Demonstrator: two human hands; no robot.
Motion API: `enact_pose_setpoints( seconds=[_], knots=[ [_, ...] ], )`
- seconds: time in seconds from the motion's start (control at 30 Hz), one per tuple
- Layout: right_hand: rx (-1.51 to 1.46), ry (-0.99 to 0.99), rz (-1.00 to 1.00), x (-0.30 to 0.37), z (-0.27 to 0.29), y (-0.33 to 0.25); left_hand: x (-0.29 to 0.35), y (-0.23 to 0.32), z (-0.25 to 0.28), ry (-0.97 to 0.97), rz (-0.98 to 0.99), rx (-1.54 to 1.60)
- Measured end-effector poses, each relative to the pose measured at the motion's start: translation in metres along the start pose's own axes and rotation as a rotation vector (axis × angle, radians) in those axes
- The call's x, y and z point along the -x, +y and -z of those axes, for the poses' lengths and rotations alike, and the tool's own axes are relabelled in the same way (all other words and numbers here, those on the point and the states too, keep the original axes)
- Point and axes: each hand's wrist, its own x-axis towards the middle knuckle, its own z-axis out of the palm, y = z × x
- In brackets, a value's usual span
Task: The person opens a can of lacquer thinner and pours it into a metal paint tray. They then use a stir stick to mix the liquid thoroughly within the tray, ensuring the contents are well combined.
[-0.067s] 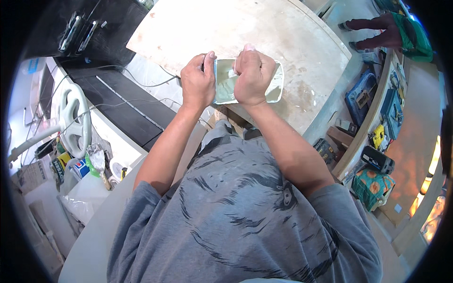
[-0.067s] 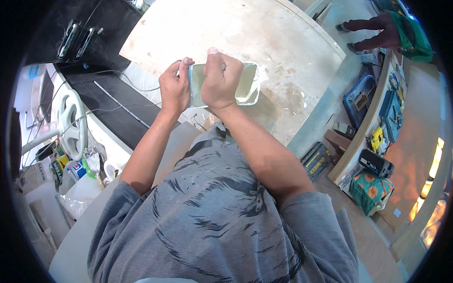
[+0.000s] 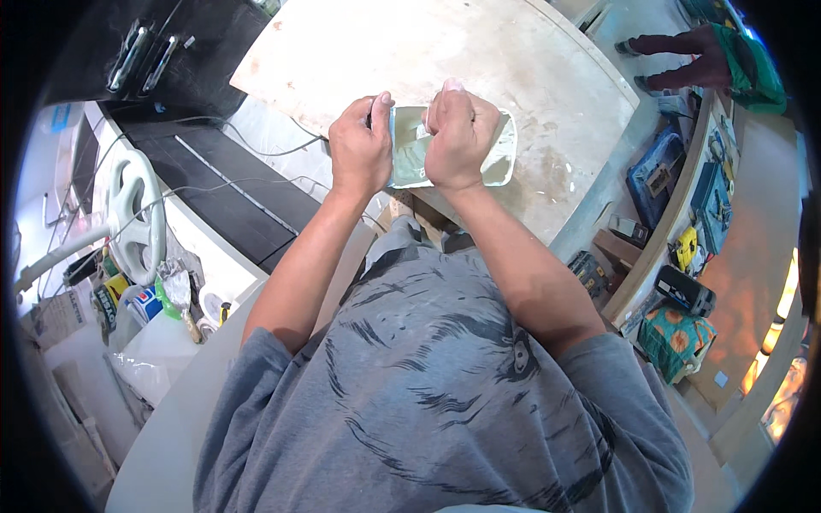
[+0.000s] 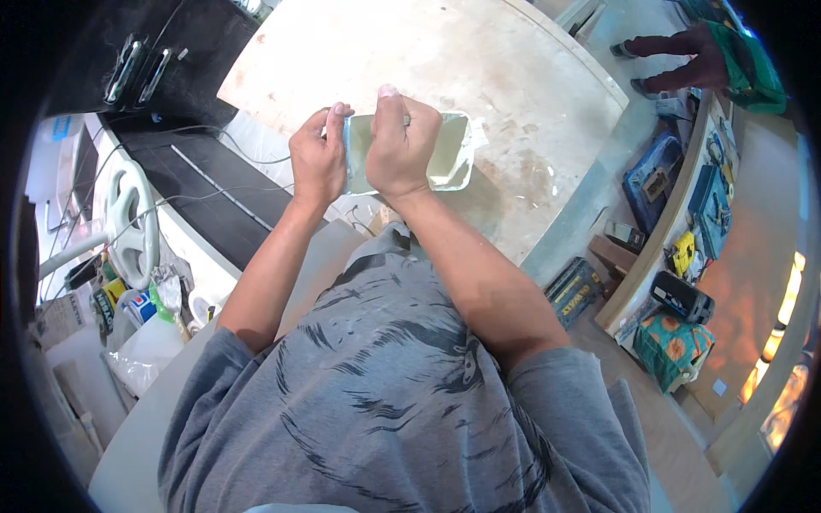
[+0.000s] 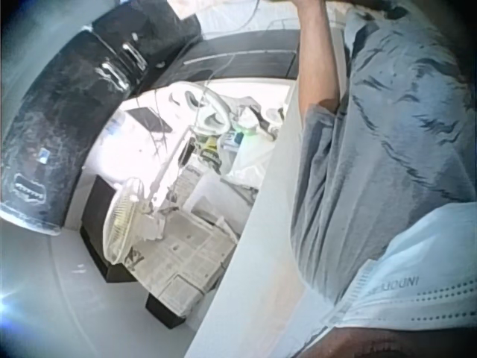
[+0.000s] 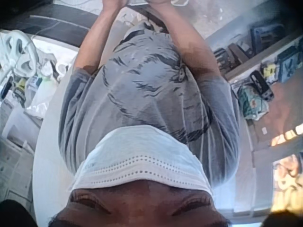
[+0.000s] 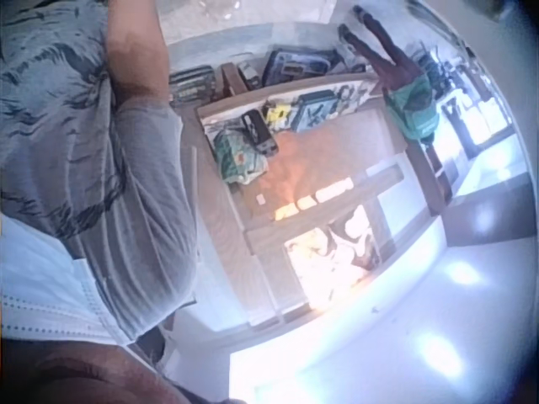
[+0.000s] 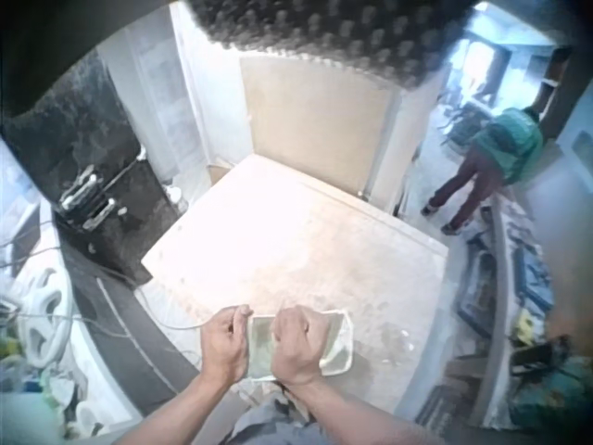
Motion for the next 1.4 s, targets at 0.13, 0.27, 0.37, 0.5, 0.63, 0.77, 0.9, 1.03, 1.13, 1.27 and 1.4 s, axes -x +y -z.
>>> enact_pose_setpoints(
  seconds=[0.13,0.27,0.37,0.5,0.63,0.77,0.9,1.03,1.13,1.27,1.4],
  knots=[
    [0.143,-0.107,-0.056,0.002,0.001,0.009,-0.001,0.001,-0.001,0.041,-0.072,0.011],
    [0.32,-0.208,-0.174,-0.01,0.015,0.004,0.0,0.003,-0.001,0.031,-0.031,0.013],
    [0.181,-0.16,-0.175,-0.022,0.019,-0.02,-0.002,0.001,0.001,-0.032,0.034,-0.044],
    [0.039,-0.144,-0.042,-0.015,0.009,-0.008,-0.001,-0.004,-0.001,0.008,-0.049,-0.013],
    [0.047,-0.217,-0.082,-0.001,0.011,0.01,-0.001,-0.002,0.0,0.014,-0.067,-0.028],
    [0.17,-0.42,-0.187,-0.001,0.031,0.0,0.0,0.003,0.003,-0.004,-0.02,-0.002],
    [0.24,-0.578,-0.243,-0.01,0.056,-0.013,-0.002,-0.006,0.0,0.027,-0.069,-0.008],
    [0.411,-0.707,-0.199,-0.026,0.079,-0.032,0.001,-0.001,0.002,0.048,-0.078,0.032],
    [0.332,-0.691,-0.245,-0.031,0.074,-0.048,0.002,-0.001,0.003,0.054,-0.08,0.005],
    [0.122,-0.712,-0.219,-0.036,0.056,-0.076,0.002,0.003,0.006,0.028,-0.056,0.001],
    [0.151,-0.779,-0.114,-0.029,0.03,-0.068,0.003,0.0,0.005,0.042,-0.048,-0.004]
  ],
)
